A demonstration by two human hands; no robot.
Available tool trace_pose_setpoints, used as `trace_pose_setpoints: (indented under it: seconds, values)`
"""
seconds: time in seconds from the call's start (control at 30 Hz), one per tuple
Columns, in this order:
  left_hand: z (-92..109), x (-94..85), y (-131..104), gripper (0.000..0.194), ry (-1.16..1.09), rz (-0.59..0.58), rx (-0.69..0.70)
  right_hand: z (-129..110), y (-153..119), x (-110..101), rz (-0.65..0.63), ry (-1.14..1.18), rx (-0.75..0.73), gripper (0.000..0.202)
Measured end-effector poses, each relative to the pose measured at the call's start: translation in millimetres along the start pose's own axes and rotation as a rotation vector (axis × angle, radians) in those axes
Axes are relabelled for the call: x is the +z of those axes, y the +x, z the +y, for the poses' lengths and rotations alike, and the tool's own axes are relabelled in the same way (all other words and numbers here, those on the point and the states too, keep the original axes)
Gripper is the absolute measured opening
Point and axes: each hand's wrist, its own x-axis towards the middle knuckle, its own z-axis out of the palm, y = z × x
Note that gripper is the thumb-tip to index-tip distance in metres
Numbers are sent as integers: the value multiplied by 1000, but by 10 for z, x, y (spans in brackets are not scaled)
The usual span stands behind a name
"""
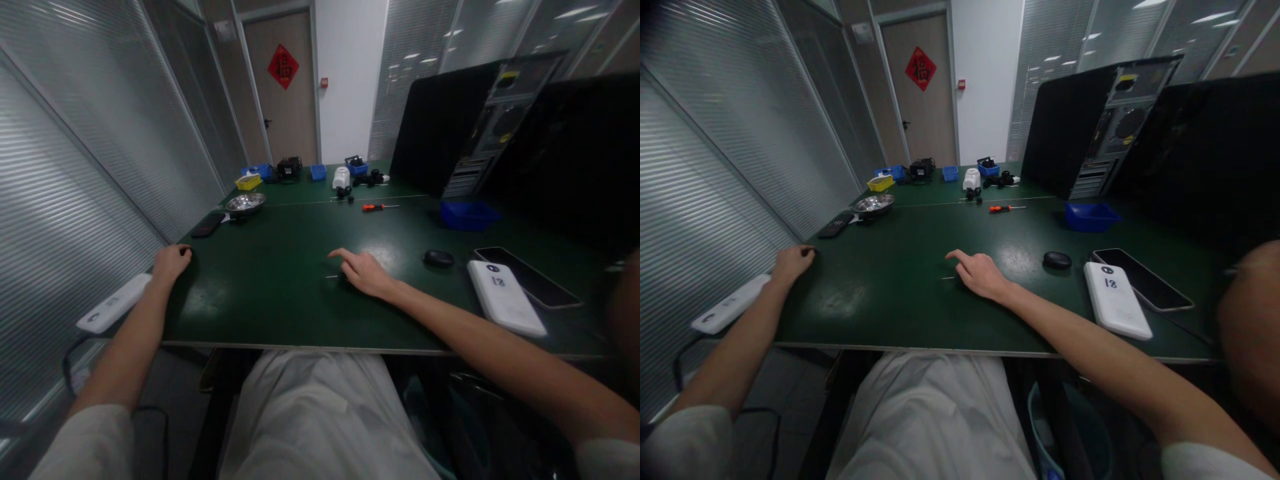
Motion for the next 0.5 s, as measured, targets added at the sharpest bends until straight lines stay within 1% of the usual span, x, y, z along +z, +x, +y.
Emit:
trace_pose_setpoints:
  seconds: [0.1,0.23,0.4,0.5]
  values:
    - [6,35,17,35,-16,26,-26,6,2,5,1,-2,-3,38]
    - [-44,97,59,40,-37,69,-43,10,-1,7,2,6,-15,37]
    - [-114,151,89,34,-29,119,-4,4,-2,-2,3,6,-14,37]
    - [-132,169,101,31,-13,129,19,3,-3,-4,5,-1,-14,36]
